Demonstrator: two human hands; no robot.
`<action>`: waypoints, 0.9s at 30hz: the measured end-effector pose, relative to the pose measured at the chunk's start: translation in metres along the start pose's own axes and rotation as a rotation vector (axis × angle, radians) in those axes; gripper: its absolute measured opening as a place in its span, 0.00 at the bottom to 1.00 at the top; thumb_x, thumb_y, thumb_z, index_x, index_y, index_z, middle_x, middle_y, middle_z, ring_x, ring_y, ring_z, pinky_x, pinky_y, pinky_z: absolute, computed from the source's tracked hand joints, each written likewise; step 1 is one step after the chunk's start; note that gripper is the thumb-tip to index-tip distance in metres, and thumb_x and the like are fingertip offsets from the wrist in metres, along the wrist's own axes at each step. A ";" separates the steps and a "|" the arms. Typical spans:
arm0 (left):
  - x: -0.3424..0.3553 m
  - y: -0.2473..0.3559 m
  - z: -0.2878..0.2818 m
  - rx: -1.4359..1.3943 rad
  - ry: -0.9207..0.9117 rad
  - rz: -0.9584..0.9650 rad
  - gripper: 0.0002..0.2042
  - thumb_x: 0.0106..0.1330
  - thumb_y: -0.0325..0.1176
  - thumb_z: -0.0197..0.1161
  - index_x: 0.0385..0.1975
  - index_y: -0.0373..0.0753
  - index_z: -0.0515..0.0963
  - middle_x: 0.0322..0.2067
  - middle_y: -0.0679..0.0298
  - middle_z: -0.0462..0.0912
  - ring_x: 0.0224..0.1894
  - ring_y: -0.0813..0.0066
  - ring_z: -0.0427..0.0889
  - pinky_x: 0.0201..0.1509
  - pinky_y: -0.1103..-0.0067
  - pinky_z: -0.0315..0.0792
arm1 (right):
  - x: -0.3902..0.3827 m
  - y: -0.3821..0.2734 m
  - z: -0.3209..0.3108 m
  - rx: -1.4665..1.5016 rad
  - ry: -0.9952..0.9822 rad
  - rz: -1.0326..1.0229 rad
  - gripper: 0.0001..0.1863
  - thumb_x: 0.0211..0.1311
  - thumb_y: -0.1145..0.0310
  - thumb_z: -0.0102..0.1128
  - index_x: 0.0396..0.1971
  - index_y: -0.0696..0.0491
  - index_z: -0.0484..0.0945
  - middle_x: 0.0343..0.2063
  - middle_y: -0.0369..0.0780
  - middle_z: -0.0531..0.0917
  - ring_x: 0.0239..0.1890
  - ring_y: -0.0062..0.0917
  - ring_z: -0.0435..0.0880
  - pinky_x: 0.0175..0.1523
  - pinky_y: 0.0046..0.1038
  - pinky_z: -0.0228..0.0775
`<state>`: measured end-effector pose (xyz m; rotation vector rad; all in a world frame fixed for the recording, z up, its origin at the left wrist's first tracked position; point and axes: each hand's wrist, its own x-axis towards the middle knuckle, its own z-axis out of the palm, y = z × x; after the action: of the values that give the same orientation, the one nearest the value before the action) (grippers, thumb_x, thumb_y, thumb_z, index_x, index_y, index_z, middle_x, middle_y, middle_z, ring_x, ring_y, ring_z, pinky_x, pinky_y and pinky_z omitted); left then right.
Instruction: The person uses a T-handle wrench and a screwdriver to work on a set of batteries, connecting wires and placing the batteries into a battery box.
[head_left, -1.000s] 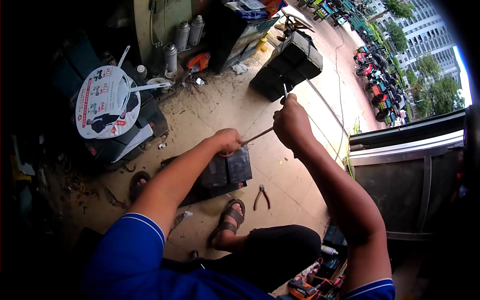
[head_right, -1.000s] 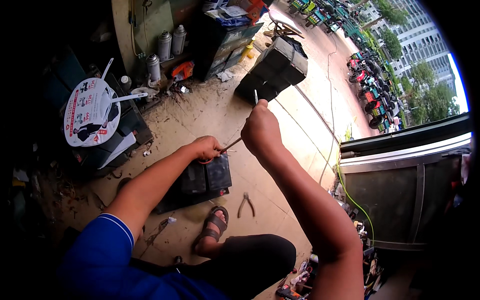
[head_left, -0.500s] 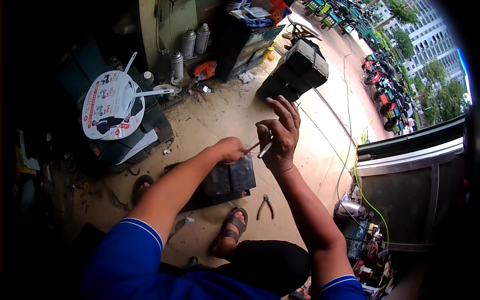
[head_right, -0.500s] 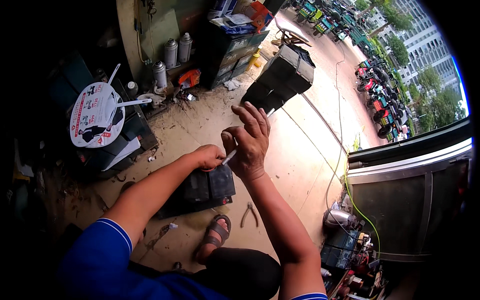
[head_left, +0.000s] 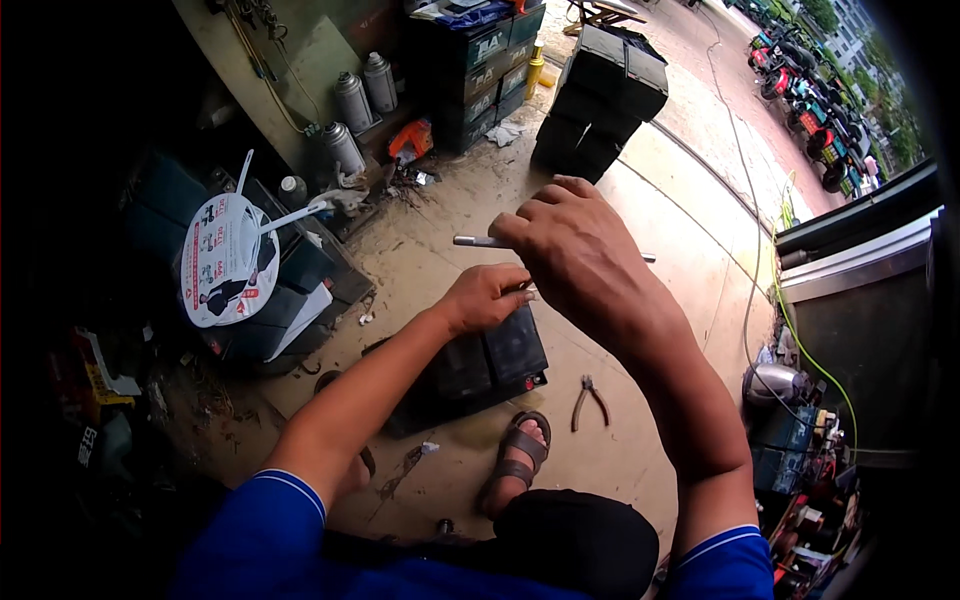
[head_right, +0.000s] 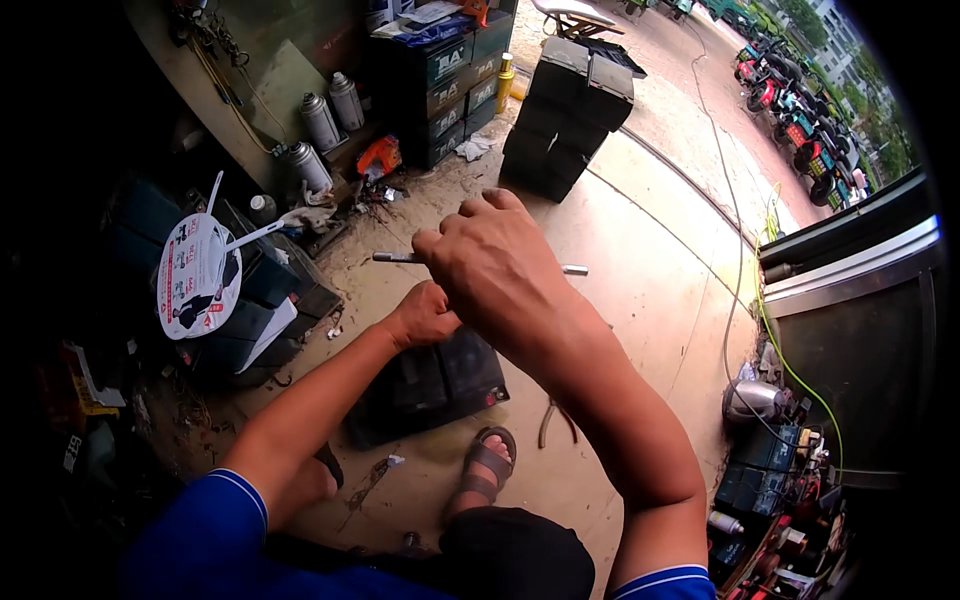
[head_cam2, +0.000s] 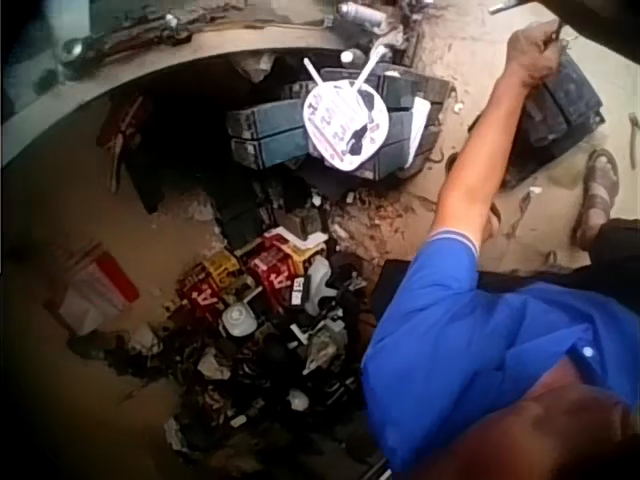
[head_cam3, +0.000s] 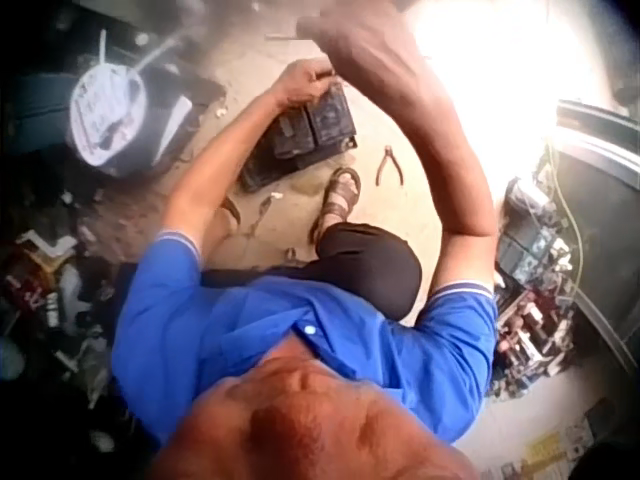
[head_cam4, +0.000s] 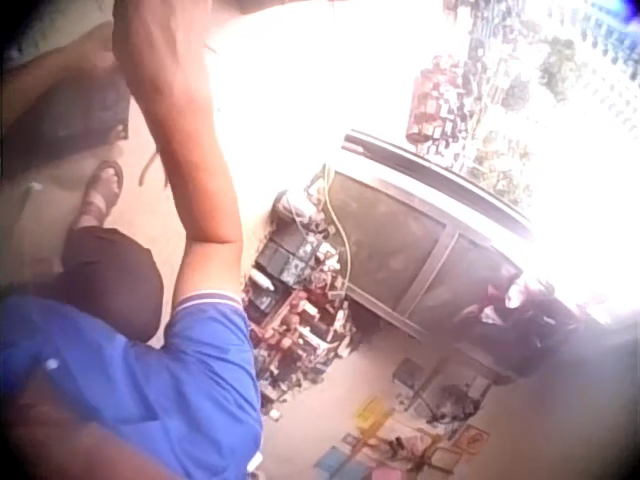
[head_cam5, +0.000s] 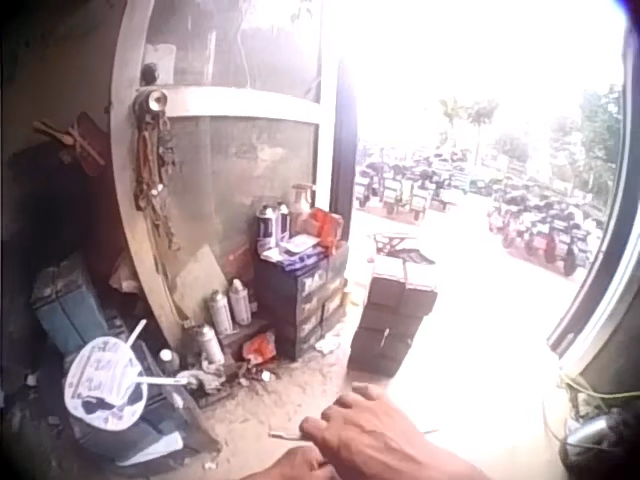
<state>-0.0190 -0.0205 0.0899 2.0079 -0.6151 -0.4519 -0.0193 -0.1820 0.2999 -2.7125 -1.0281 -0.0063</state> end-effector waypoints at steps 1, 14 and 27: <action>0.006 -0.015 0.008 -0.065 0.092 0.141 0.15 0.68 0.38 0.67 0.54 0.49 0.84 0.40 0.55 0.86 0.45 0.54 0.85 0.50 0.65 0.77 | 0.001 0.000 0.004 -0.167 0.181 -0.179 0.11 0.60 0.71 0.61 0.42 0.49 0.84 0.45 0.42 0.88 0.57 0.37 0.84 0.70 0.46 0.69; 0.007 0.015 0.029 -0.069 0.363 0.022 0.11 0.67 0.39 0.71 0.37 0.38 0.82 0.33 0.52 0.86 0.35 0.50 0.86 0.39 0.65 0.79 | -0.055 0.023 0.144 0.599 0.584 0.398 0.14 0.77 0.72 0.59 0.56 0.61 0.76 0.39 0.49 0.89 0.38 0.37 0.90 0.43 0.36 0.81; -0.019 -0.043 -0.007 -0.952 0.407 -0.267 0.21 0.69 0.20 0.57 0.63 0.30 0.76 0.42 0.63 0.83 0.33 0.81 0.77 0.35 0.83 0.73 | -0.049 0.022 0.139 0.689 0.514 0.267 0.15 0.69 0.77 0.65 0.53 0.58 0.79 0.37 0.51 0.87 0.35 0.42 0.88 0.43 0.36 0.80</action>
<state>-0.0198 0.0134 0.0570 1.1948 0.1370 -0.3735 -0.0533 -0.1989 0.1553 -2.0292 -0.4054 -0.2409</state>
